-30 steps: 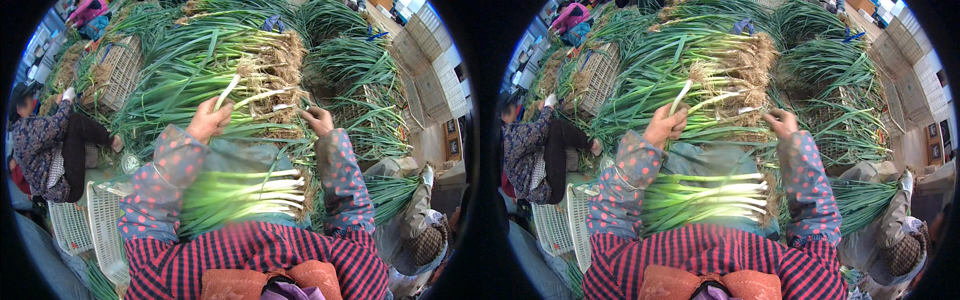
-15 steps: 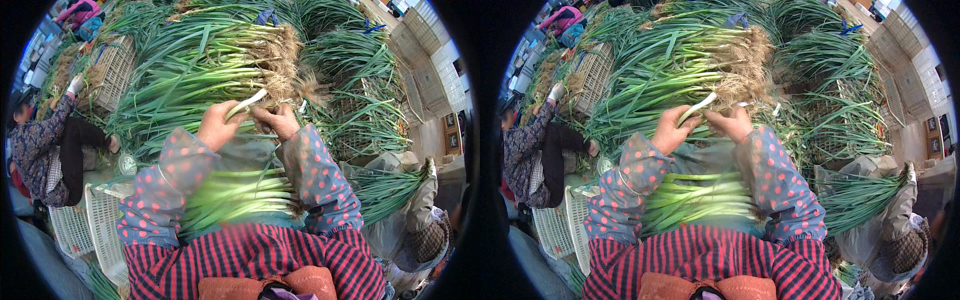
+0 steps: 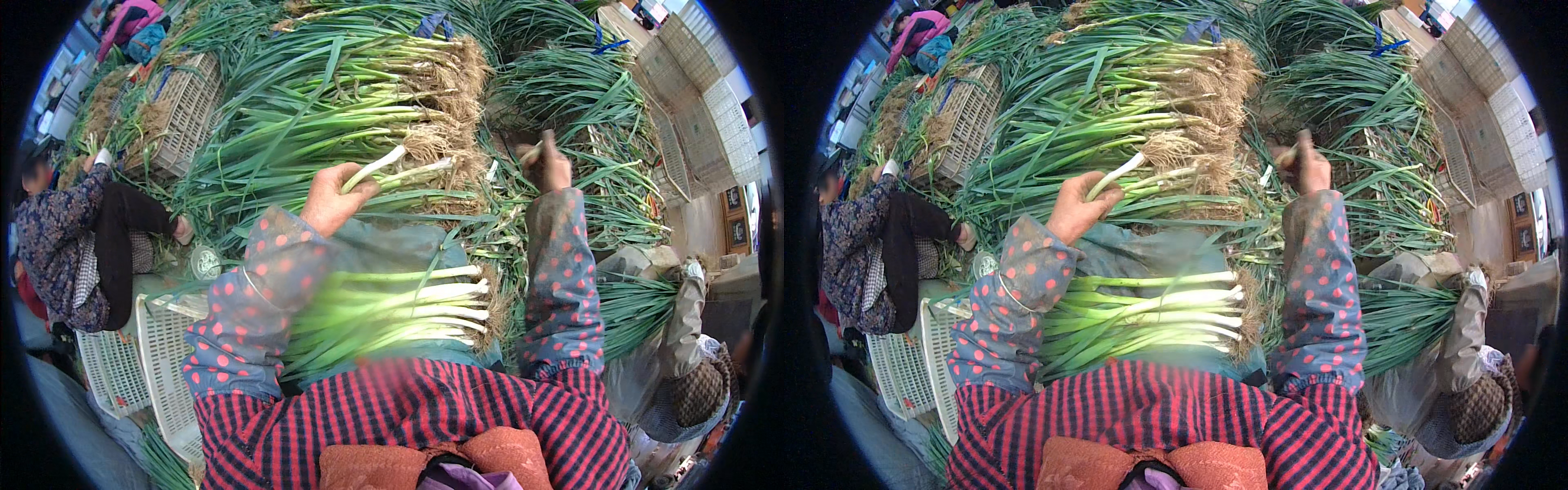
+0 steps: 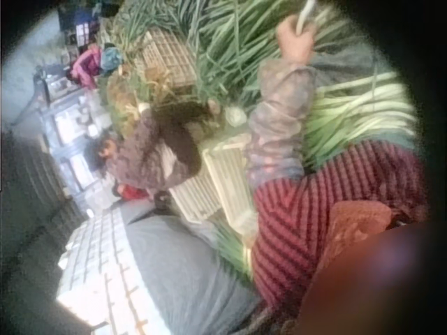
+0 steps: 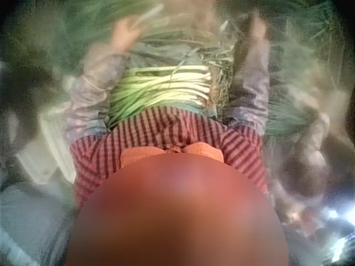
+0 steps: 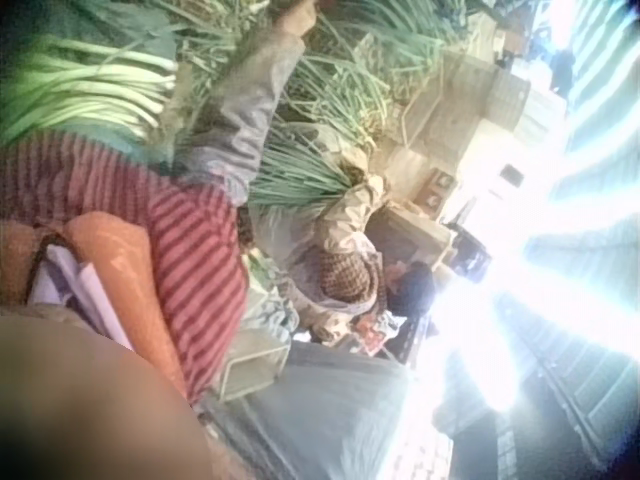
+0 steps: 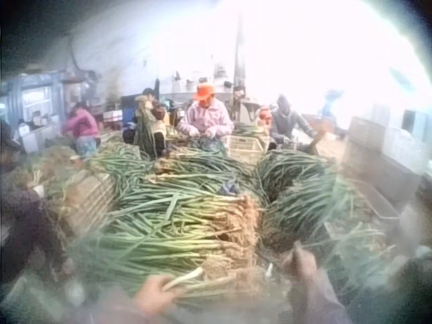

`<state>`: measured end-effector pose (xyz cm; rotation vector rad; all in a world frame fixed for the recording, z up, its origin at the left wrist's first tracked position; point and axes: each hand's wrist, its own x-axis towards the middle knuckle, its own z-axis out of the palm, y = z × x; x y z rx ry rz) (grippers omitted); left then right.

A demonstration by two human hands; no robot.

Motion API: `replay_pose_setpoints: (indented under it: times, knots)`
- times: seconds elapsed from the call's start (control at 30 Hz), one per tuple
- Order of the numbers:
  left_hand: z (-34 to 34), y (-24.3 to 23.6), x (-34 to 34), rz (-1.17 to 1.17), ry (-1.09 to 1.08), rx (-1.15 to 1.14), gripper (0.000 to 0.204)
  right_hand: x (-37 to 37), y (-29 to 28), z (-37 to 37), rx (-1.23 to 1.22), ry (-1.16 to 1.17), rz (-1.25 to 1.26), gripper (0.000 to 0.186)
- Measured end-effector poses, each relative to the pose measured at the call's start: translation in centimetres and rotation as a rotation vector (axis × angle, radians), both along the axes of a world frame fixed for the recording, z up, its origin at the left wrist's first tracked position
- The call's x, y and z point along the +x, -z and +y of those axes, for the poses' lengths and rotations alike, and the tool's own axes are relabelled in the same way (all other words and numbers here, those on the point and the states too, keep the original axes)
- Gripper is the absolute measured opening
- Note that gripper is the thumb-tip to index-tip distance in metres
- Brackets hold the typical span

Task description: The person sits among large piles of green onions and repeatedly trims the root ends and outer layers by hand. Trimmed onions are placed into a white plastic basket beside them.

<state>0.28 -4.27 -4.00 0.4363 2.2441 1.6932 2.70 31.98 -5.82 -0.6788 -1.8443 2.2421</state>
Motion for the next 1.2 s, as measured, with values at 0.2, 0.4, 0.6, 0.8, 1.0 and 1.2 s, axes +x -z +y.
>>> replay_pose_setpoints:
  times: [0.2,0.4,0.6,0.8,1.0,1.2]
  knots:
    - [0.3,-0.9,-0.5,-0.016,-0.014,-0.113,0.02,0.7,2.6,-1.9,0.628,-0.092,0.26,0.035]
    - [-0.2,-1.8,-0.4,-0.014,0.008,-0.149,0.022,1.0,-0.1,-8.3,1.06,-0.45,0.57,0.031]
    - [0.8,-1.8,-0.1,0.022,0.276,-0.361,0.019,1.5,-0.3,-10.7,1.251,-0.231,0.591,0.014]
    - [4.3,-0.3,0.6,0.045,0.224,-0.146,0.023,0.3,2.0,-11.3,-0.422,-0.105,0.315,0.015]
    - [2.1,-1.7,-0.6,-0.284,0.213,-0.116,0.031,-1.0,3.5,-1.5,-0.867,0.133,0.468,0.015]
    - [1.0,-2.2,-1.0,-0.561,0.198,0.043,0.03,1.3,6.5,1.1,1.418,-0.113,-0.113,0.044]
